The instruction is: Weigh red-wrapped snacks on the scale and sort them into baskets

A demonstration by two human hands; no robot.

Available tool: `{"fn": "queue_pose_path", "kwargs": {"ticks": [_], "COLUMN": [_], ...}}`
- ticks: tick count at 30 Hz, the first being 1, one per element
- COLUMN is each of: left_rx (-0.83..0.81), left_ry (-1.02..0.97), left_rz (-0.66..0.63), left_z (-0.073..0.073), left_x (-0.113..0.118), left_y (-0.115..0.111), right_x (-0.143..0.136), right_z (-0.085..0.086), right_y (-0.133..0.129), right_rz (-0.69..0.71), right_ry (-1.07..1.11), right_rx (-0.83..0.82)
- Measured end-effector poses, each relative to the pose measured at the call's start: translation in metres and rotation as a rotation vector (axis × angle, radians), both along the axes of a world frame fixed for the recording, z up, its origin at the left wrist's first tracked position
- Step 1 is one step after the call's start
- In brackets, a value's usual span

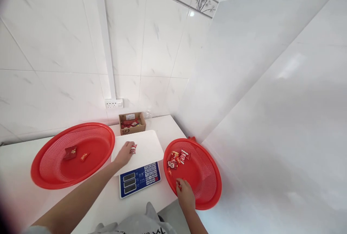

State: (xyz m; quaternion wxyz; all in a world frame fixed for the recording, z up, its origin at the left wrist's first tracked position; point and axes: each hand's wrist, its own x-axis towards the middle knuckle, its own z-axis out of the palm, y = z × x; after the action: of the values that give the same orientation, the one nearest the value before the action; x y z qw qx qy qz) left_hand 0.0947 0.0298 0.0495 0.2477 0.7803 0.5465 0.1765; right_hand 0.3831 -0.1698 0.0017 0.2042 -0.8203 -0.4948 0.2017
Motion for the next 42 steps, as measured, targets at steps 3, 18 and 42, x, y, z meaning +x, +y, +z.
{"fn": "queue_pose_path", "kwargs": {"ticks": [3,18,42], "left_rx": [-0.001,-0.201,-1.207], "left_ry": [0.017,0.349,-1.135], "left_rz": [0.212,0.371,0.162], "left_z": [0.012,-0.002,0.029], "left_x": [-0.056,-0.181,-0.015], "left_y": [-0.003,-0.123,-0.163], "right_x": [0.002,0.007,-0.117], "right_z": [-0.003,-0.002,0.102], "right_y": [0.000,0.001,0.027], "right_rz": [0.001,0.036,0.518], "right_ry": [0.011,0.053,0.456], "right_rx": [-0.007,-0.026,0.207]}}
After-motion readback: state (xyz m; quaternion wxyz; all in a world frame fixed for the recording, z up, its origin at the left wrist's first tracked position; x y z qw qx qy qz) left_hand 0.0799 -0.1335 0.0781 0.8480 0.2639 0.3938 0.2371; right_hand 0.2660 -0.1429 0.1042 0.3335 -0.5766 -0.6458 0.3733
